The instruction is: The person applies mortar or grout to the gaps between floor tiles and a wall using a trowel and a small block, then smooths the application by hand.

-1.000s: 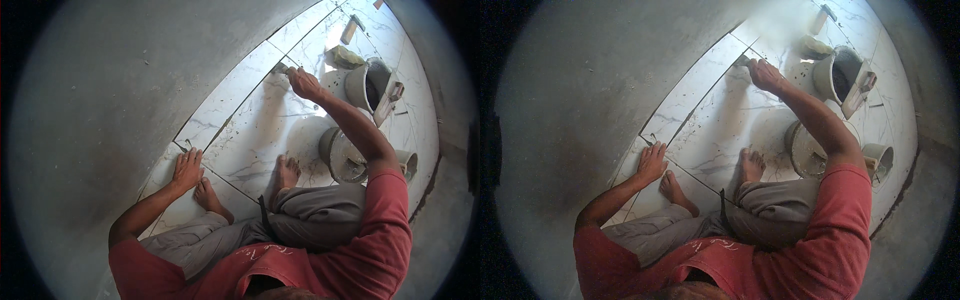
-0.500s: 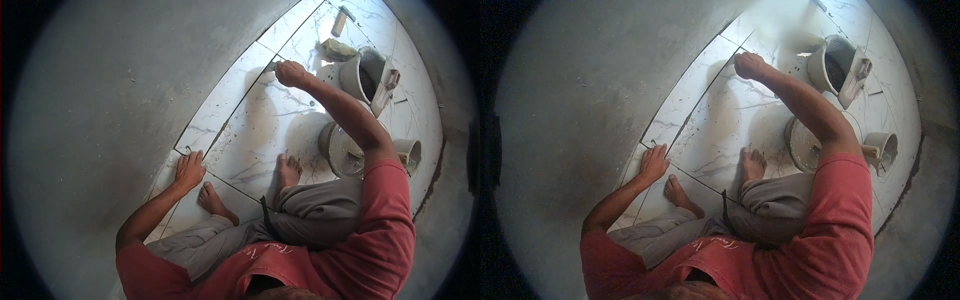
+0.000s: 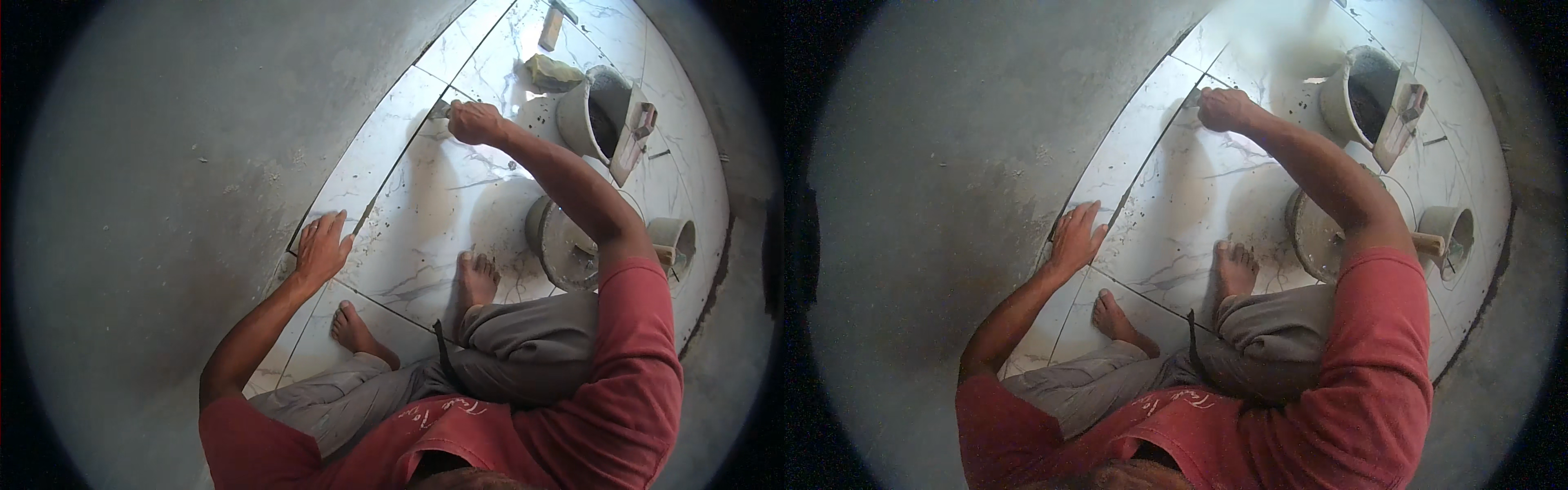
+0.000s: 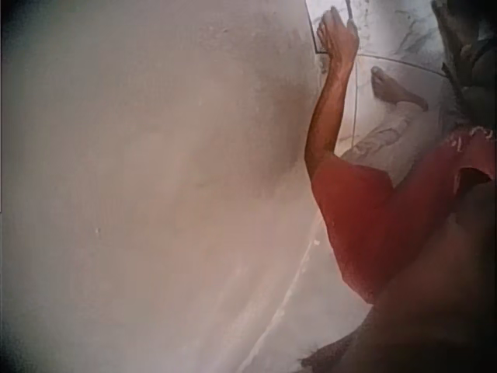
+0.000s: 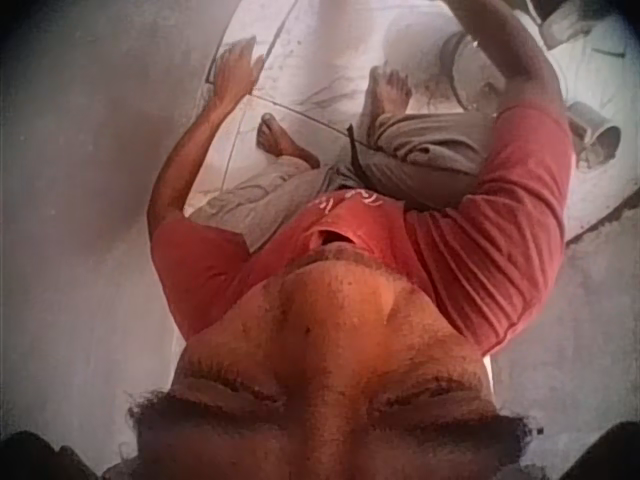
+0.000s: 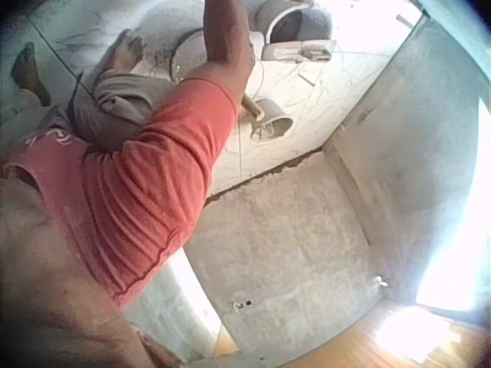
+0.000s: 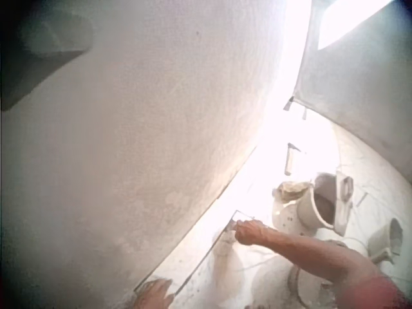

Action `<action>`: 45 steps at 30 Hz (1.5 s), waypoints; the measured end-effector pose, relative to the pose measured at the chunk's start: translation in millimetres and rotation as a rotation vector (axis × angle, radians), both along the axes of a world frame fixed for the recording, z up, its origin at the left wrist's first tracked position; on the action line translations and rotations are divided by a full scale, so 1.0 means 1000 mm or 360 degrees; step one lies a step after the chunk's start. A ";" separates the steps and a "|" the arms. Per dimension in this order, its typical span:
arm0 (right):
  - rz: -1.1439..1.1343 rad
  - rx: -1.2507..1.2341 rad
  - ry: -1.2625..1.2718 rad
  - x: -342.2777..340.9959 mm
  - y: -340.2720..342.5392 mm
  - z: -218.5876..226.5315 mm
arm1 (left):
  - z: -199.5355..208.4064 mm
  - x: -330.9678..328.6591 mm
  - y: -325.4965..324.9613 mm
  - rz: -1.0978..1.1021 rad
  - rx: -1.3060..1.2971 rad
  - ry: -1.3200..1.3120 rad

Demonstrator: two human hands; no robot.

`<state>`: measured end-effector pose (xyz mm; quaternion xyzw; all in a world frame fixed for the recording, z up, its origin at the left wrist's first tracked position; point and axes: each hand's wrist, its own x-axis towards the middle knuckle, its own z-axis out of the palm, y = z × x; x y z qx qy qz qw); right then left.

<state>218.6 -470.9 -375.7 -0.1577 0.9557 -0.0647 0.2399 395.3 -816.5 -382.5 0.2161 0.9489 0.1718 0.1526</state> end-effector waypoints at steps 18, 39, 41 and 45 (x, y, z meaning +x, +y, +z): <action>-0.0150 -0.0303 0.0142 0.027 0.033 -0.084 | -0.013 -0.071 0.068 0.0084 0.0010 0.0015; -0.0583 -0.0528 0.0103 0.035 0.019 -0.070 | -0.050 -0.092 0.102 0.0290 -0.0295 0.0068; -0.0596 -0.0491 -0.0104 0.032 -0.003 -0.040 | -0.054 -0.092 0.089 0.0271 -0.0366 0.0138; -0.0574 -0.0534 -0.0025 0.031 0.020 -0.052 | -0.054 -0.098 0.103 0.0189 -0.0381 0.0095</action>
